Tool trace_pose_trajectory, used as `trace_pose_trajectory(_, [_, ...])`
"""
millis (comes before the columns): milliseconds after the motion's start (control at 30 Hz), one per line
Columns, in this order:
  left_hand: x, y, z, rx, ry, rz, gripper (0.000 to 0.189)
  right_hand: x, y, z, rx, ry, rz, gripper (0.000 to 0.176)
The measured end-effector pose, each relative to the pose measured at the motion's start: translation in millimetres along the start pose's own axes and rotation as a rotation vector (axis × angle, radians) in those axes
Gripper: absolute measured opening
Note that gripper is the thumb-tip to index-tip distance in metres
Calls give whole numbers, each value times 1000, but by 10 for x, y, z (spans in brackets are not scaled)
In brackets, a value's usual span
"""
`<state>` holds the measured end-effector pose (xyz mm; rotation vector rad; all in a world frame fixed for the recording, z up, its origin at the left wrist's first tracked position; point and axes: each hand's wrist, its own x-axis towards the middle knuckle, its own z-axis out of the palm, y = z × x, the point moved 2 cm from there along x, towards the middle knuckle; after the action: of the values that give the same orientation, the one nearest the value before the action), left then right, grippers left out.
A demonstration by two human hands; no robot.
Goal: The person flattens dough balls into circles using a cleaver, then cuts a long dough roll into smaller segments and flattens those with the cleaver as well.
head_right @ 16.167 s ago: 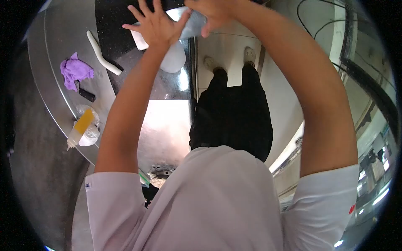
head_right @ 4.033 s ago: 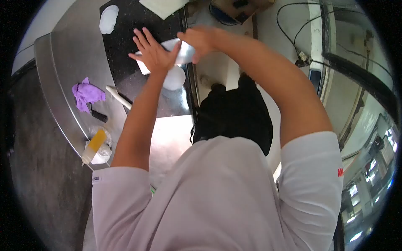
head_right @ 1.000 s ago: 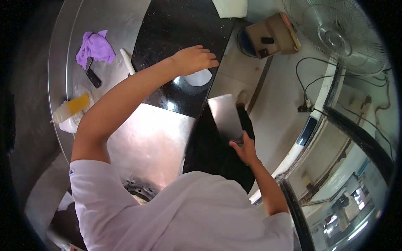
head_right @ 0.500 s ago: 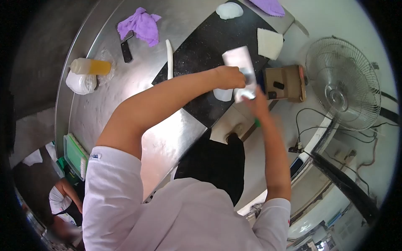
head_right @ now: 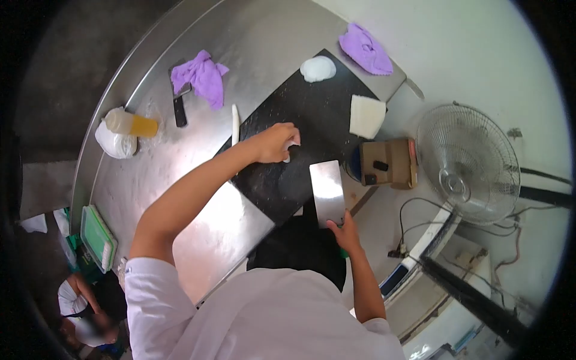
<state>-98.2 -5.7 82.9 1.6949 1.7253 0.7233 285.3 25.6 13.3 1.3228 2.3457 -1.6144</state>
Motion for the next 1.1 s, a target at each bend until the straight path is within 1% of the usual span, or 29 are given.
trace_pose_trajectory(33, [38, -15, -61, 11, 0, -10, 28, 127, 17, -100, 23, -37, 120, 59])
trace_pose_trajectory(67, [72, -34, -113, -27, 32, -79, 30, 250, 40, -182, 30, -52, 115, 59])
trace_pose_trajectory(100, [150, -35, -192, -62, 69, -149, 32, 422, 38, -277, -14, -41, 46, 57])
trace_pose_trajectory(133, [249, -15, -258, -48, 69, -167, 32, 605, 32, -360, -51, -28, -23, 55])
trace_pose_trajectory(167, [352, 7, -317, -109, 98, -195, 32, 770, 55, -459, -29, -39, -25, 55])
trace_pose_trajectory(200, [486, 10, -387, -166, 120, -220, 32, 927, 55, -564, -85, -79, -112, 55])
trace_pose_trajectory(233, [648, 16, -444, -150, 160, -228, 33, 1041, -20, -649, -144, -118, -193, 56])
trace_pose_trajectory(267, [800, 9, -488, -148, 137, -241, 33, 1136, -74, -740, -124, -125, -179, 56])
trace_pose_trajectory(333, [1129, 40, -670, -249, 274, -306, 34, 1292, -282, -959, -126, -293, 23, 56])
trace_pose_trajectory(400, [1423, 60, -813, -274, 295, -323, 38, 1400, -313, -1050, -140, -320, 40, 56])
trace_pose_trajectory(500, [1706, -10, -907, -198, 451, -321, 38, 1545, -269, -1102, -147, -368, 31, 55])
trace_pose_trajectory(567, [1802, -69, -916, -210, 473, -358, 38, 1647, -272, -1135, -142, -387, 7, 54])
trace_pose_trajectory(633, [1828, -159, -918, -226, 507, -389, 38, 1733, -333, -1154, -117, -407, -10, 51])
trace_pose_trajectory(700, [1717, -349, -892, -139, 557, -468, 39, 1802, -395, -1185, -116, -427, -21, 51])
trace_pose_trajectory(733, [1666, -384, -902, -138, 569, -471, 39, 1856, -411, -1203, -105, -440, -29, 50])
trace_pose_trajectory(800, [1494, -459, -903, -195, 545, -678, 42, 1934, -408, -1204, -113, -446, -35, 49])
trace_pose_trajectory(867, [1383, -515, -934, -209, 553, -717, 44, 1993, -423, -1183, -114, -457, -39, 48])
trace_pose_trajectory(933, [1295, -529, -944, -169, 503, -804, 44, 2041, -462, -1202, -163, -444, -64, 47])
trace_pose_trajectory(967, [1261, -548, -932, -166, 513, -810, 44, 2075, -466, -1205, -166, -452, -72, 47])
trace_pose_trajectory(1033, [1200, -543, -938, 181, 542, -723, 44, 2130, -496, -1223, -219, -446, -142, 46])
trace_pose_trajectory(1067, [1166, -565, -952, 186, 555, -729, 44, 2160, -524, -1228, -223, -452, -155, 46])
trace_pose_trajectory(1100, [1151, -553, -974, 180, 561, -718, 42, 2172, -578, -1245, -197, -464, -124, 45])
